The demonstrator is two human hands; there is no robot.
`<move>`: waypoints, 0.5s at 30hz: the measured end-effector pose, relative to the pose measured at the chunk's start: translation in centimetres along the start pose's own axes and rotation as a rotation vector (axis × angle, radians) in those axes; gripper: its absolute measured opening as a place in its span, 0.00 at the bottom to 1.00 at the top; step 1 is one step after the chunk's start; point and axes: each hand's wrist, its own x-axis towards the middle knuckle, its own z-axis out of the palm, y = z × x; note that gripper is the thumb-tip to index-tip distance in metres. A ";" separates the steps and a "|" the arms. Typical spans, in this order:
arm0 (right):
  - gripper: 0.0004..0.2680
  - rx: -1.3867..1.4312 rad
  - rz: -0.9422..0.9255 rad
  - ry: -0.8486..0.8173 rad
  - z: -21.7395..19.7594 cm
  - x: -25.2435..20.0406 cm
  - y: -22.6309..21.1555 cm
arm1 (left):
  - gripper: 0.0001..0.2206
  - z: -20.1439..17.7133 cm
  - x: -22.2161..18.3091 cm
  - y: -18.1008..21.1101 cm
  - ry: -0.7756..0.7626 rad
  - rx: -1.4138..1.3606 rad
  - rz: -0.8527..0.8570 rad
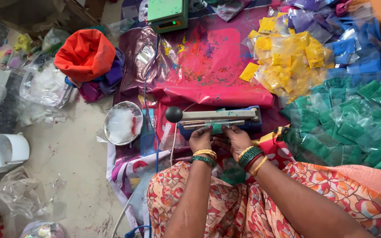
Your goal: The person seals small plastic bags filled with colored powder using a manual heat sealing machine.
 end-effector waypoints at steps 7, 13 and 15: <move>0.08 0.009 0.053 0.035 0.9 -0.6 -0.9 | 0.13 -0.9 -1.7 1.9 -0.003 -0.008 0.050; 0.05 -0.097 -0.080 -0.028 -0.6 -1.3 0.7 | 0.10 -5.2 -4.8 1.1 -0.173 -0.084 0.036; 0.04 -0.178 -0.075 -0.107 -1.1 -2.7 0.8 | 0.10 -6.1 -7.2 2.2 -0.229 -0.127 0.064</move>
